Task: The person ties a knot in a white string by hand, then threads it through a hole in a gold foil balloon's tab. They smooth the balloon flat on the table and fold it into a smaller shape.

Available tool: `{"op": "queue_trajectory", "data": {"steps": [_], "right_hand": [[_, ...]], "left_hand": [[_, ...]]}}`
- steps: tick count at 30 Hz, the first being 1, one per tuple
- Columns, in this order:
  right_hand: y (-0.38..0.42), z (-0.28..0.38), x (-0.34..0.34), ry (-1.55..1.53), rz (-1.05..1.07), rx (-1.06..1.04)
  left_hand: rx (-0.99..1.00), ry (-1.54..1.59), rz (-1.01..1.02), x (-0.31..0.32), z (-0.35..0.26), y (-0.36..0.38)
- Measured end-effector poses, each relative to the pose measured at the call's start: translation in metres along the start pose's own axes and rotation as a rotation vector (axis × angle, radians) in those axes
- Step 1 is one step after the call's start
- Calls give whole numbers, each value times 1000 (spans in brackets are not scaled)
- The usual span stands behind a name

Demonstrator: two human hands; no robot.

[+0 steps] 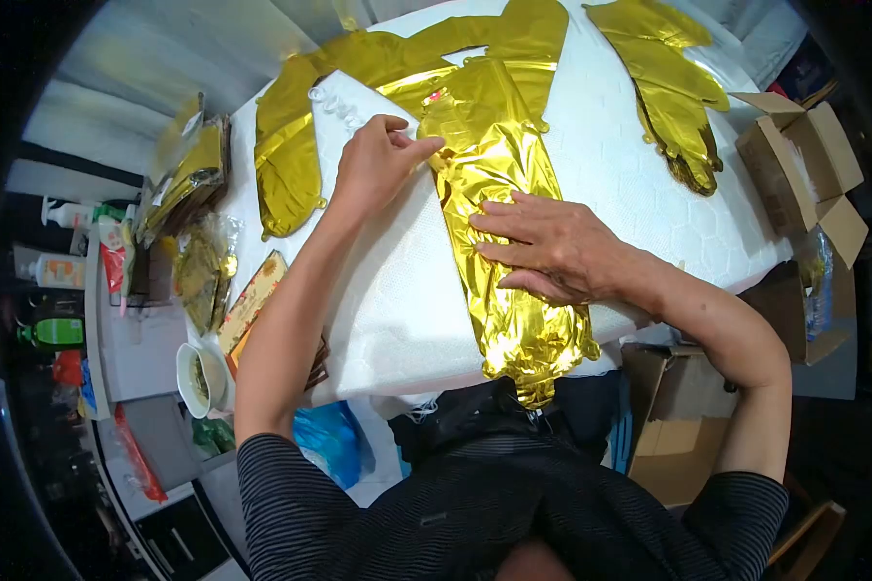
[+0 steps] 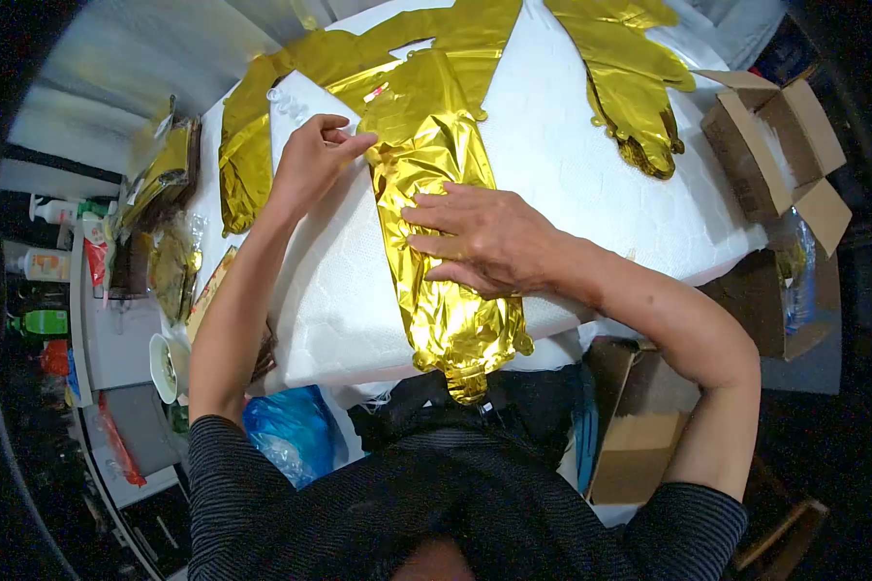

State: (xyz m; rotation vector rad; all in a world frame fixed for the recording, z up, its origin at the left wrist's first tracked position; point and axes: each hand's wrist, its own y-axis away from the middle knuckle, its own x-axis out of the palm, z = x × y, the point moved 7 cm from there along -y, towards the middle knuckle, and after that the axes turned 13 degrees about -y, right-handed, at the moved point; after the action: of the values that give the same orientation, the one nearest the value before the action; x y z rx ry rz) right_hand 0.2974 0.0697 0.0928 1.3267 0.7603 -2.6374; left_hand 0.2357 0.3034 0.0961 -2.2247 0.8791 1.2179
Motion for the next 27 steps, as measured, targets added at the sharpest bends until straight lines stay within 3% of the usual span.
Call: {"op": "queue_trajectory", "data": {"steps": [2, 6, 8, 12, 18, 21, 23, 27], "right_hand": [[1, -1, -2, -4, -17, 0], [1, 0, -2, -22, -30, -14], [2, 0, -3, -29, -37, -16], [1, 1, -3, -31, -41, -36], [1, 1, -4, -40, -36, -25], [1, 0, -3, -44, -26, -16], [1, 0, -3, -49, -26, -17], [1, -1, -2, -47, -25, -17]], "left_hand": [[15, -150, 70, 8, 0, -13], [-30, -38, 164, 19, -1, -20], [-25, -147, 31, 13, -6, -14], [-64, -90, 6, 9, -12, -8], [27, -161, -115, 2, -19, -6], [100, -297, -255, -4, -34, 6], [258, -367, -355, -6, -49, 14], [317, -390, -366, -3, -63, 19]]}}
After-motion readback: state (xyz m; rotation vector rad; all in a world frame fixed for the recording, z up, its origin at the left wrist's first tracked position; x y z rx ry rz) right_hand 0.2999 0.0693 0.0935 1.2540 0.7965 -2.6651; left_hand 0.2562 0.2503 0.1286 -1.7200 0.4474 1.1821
